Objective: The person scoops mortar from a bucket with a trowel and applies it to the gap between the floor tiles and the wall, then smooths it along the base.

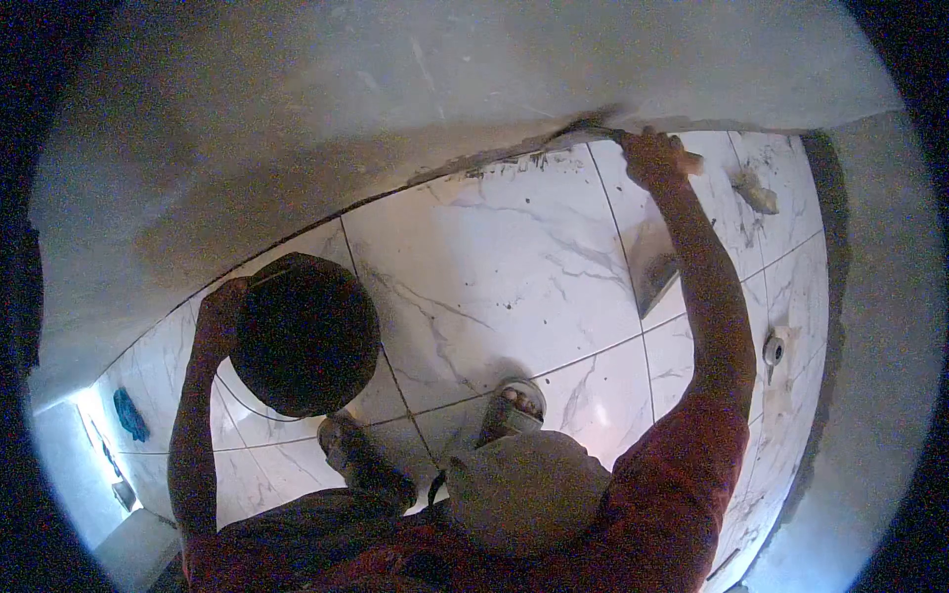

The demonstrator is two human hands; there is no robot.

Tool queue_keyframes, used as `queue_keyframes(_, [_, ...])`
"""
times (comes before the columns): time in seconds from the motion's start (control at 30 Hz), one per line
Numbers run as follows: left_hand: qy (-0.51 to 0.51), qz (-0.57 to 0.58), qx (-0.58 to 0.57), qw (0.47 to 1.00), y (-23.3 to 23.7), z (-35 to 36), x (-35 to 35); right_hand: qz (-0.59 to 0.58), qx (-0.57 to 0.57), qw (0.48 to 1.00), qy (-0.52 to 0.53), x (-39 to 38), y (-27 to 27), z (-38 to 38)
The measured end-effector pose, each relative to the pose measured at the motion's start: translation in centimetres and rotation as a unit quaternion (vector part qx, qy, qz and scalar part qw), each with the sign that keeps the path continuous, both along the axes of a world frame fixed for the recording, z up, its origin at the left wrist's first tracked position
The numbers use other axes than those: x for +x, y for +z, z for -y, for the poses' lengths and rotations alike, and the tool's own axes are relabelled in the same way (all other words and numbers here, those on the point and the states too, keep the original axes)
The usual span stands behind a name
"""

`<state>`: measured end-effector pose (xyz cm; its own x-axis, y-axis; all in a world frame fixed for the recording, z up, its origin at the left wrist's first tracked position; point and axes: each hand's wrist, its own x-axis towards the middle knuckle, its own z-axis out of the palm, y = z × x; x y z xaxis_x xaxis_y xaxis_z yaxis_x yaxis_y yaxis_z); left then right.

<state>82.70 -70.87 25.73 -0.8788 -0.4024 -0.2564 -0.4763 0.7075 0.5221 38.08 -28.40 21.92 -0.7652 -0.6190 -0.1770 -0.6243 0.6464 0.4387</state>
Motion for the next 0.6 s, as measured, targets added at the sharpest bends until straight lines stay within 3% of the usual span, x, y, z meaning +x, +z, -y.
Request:
queue_keyframes(0.07, [0.021,0.006,-0.003,1.000,-0.2,0.4,0.4,-0.066,0.037,0.997,0.009,-1.1,0.1,-1.7])
queue_keyframes(0.13, [-0.032,0.029,-0.072,0.996,-0.6,1.0,0.7,-0.092,0.035,0.995,-0.009,-2.2,0.8,-3.5])
queue_keyframes(0.23, [0.014,-0.006,-0.003,1.000,0.3,0.5,0.5,-0.129,0.026,0.991,0.000,-3.1,0.4,-6.6])
queue_keyframes(0.33, [0.009,-0.010,-0.007,1.000,0.1,0.7,0.3,-0.129,0.006,0.992,-0.005,-0.7,-0.1,-7.9])
queue_keyframes(0.4, [0.012,-0.024,0.008,1.000,0.0,0.5,0.1,-0.128,-0.059,0.989,0.047,1.1,-1.1,-7.8])
queue_keyframes(0.6, [0.007,0.001,0.009,1.000,0.0,0.5,0.0,0.040,-0.169,0.984,0.041,5.5,-4.7,-5.5])
